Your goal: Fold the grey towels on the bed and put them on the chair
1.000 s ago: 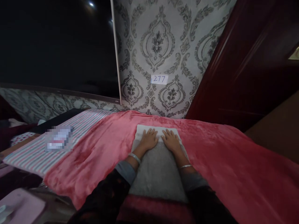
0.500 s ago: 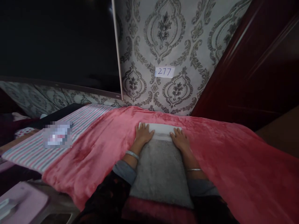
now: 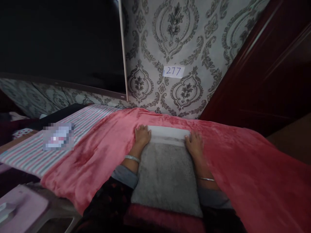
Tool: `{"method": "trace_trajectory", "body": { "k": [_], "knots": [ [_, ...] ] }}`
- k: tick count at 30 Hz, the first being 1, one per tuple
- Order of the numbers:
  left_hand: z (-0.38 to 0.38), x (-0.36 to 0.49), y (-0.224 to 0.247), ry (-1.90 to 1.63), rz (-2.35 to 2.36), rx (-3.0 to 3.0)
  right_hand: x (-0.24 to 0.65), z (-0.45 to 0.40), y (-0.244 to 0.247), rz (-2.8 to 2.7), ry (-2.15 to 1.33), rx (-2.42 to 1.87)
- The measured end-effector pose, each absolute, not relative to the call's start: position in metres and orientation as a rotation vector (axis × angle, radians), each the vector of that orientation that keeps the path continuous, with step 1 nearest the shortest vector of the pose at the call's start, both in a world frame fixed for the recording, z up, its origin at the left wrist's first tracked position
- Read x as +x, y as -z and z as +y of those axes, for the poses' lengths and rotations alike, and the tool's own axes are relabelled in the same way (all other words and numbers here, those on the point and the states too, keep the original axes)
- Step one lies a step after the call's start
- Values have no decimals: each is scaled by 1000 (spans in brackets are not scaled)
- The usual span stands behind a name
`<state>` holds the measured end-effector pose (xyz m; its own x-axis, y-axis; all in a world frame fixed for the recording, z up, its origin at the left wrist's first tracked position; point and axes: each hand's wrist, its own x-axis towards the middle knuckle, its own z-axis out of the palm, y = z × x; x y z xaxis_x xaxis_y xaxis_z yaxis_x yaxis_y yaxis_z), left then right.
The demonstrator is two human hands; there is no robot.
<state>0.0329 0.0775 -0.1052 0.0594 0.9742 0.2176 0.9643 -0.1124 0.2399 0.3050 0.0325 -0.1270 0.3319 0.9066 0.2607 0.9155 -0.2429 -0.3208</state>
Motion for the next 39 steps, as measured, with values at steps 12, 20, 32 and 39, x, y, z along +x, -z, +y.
{"method": "trace_trajectory", "body": {
  "k": [12,20,32,39],
  "knots": [
    [61,74,107,-226,1337,2650,273,30,125,-2271,-146,-1959],
    [69,63,101,-146,1733,2478,292,33,126,-2007,-188,-2240],
    [75,55,101,-215,1945,2396,290,28,115,-1772,-208,-2356],
    [42,53,88,-195,1785,2413,276,-17,97,-1964,-209,-2288]
  ]
}}
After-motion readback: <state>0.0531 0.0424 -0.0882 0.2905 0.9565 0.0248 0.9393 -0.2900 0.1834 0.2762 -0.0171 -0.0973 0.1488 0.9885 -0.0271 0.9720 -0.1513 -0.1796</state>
